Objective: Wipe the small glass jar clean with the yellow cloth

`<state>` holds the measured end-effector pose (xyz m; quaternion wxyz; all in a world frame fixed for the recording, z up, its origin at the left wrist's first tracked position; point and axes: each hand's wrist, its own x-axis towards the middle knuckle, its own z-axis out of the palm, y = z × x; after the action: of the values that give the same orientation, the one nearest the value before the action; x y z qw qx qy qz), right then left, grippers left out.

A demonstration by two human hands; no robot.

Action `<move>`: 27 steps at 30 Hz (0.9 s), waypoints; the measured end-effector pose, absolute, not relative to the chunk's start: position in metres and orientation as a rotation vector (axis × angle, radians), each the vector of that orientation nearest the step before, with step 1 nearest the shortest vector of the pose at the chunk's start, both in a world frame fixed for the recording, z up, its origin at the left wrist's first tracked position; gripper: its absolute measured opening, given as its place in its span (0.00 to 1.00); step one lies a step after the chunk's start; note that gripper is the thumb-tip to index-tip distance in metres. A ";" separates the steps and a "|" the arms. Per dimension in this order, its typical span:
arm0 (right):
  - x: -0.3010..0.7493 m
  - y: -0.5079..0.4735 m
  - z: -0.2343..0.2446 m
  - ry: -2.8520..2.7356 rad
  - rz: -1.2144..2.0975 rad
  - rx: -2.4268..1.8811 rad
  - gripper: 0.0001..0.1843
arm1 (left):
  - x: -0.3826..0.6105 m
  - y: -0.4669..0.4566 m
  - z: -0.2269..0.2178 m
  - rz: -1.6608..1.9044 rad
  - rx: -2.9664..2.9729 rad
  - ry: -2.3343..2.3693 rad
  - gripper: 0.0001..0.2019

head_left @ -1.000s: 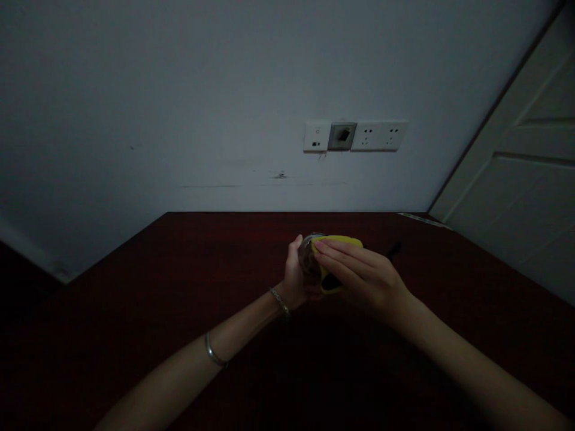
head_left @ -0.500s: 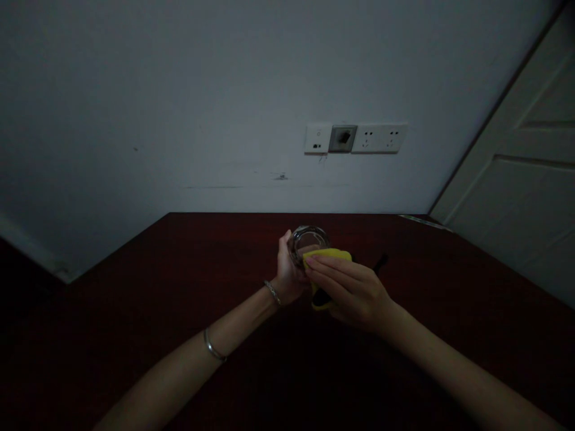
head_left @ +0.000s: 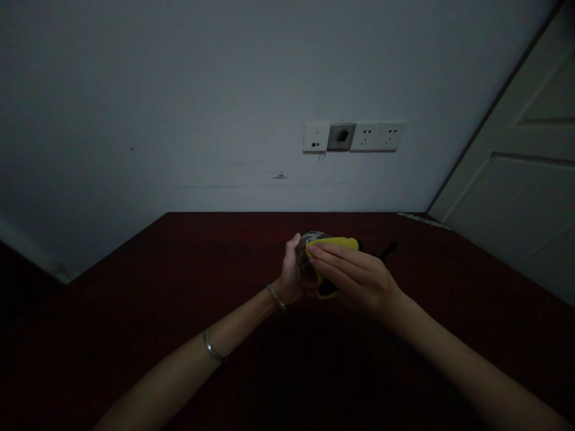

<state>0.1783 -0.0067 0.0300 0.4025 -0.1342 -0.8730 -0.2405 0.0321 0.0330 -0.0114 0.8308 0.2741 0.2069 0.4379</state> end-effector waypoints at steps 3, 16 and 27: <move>0.180 -0.007 0.033 -2.194 -0.616 -0.359 0.15 | 0.026 0.034 -0.010 0.914 0.651 0.428 0.29; 0.176 -0.006 0.023 -2.224 -0.554 -0.307 0.18 | 0.018 0.040 0.005 0.953 0.605 0.503 0.35; 0.171 -0.014 0.031 -2.195 -0.686 -0.335 0.15 | 0.040 0.029 -0.002 0.971 0.567 0.420 0.26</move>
<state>0.1713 -0.0135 0.0313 0.3973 -0.1322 -0.8667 -0.2709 0.0405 0.0293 -0.0023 0.8254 0.2666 0.1975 0.4568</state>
